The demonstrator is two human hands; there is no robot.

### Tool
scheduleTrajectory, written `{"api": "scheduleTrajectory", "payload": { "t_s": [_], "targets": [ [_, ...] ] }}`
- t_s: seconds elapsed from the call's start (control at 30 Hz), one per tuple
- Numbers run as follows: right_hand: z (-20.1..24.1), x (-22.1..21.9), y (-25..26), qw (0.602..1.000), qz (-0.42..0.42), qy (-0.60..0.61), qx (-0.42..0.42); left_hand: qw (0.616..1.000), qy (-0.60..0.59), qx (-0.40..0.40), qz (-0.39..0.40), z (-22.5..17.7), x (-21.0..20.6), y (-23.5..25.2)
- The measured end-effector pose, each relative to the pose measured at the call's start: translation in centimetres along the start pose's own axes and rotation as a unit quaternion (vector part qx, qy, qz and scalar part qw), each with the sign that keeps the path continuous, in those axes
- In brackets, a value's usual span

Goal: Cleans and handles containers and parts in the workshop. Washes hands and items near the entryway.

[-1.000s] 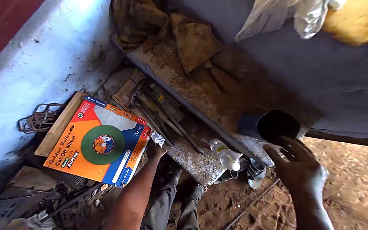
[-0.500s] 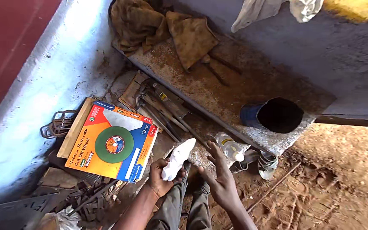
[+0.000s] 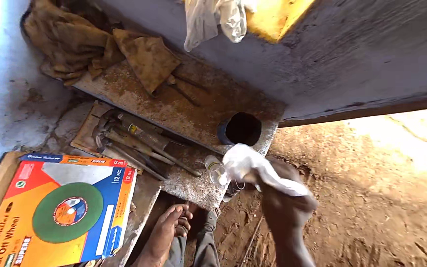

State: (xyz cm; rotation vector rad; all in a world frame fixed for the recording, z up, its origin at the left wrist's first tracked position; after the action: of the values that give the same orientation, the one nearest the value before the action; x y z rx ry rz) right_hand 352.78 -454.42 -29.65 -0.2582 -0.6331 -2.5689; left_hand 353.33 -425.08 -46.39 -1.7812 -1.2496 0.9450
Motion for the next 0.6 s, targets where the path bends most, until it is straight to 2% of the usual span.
{"api": "scheduleTrajectory", "payload": {
  "t_s": [0.07,0.13,0.17,0.23,0.27,0.33,0.43,0.5,0.57,0.6],
  "targets": [
    [0.7,1.1,3.6,0.992,-0.057,-0.068,0.089,0.999,0.036,-0.008,-0.022,0.8,0.6,0.3],
    [-0.8,-0.5,5.7,0.982,-0.027,-0.139,0.121,0.998,0.057,-0.013,-0.028,1.4,0.5,0.5],
    [-2.3,-2.0,6.2,0.976,0.027,-0.186,0.110,0.997,0.067,-0.015,-0.026,1.5,0.4,0.6],
    [-5.5,-5.3,6.7,0.946,0.174,-0.272,0.031,0.997,0.075,-0.023,-0.022,1.4,-0.1,0.7],
    [-6.2,-6.2,6.9,0.934,0.207,-0.292,0.011,0.996,0.077,-0.029,-0.021,1.2,-0.3,0.8],
    [-5.5,-6.1,7.4,0.931,0.205,-0.300,0.030,0.996,0.078,-0.041,-0.021,0.8,-0.6,1.0],
    [-3.3,-3.8,7.6,0.955,0.138,-0.258,0.044,0.996,0.077,-0.042,-0.026,0.5,-1.0,1.3],
    [-3.4,-2.0,6.6,0.964,0.099,-0.243,0.029,0.995,0.074,-0.055,-0.028,-0.1,-1.4,1.6],
    [-5.6,-0.4,3.7,0.949,0.143,-0.277,-0.054,0.989,0.099,-0.104,-0.033,-1.1,-2.0,1.7],
    [-7.6,0.2,1.4,0.919,0.206,-0.310,-0.127,0.978,0.135,-0.156,-0.041,-1.8,-2.3,1.8]
  ]
}}
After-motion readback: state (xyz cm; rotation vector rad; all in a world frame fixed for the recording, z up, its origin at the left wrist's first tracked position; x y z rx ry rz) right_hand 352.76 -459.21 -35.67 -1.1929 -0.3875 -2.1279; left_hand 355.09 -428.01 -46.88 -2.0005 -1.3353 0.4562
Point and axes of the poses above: each hand's wrist, its own y-axis towards the middle knuckle, its own x-axis out of the back of the hand, z = x × y, the point moved 8 cm from there along y, towards the middle knuckle, and after that the axes turned 10 degrees about -z, right-handed, at the moved point
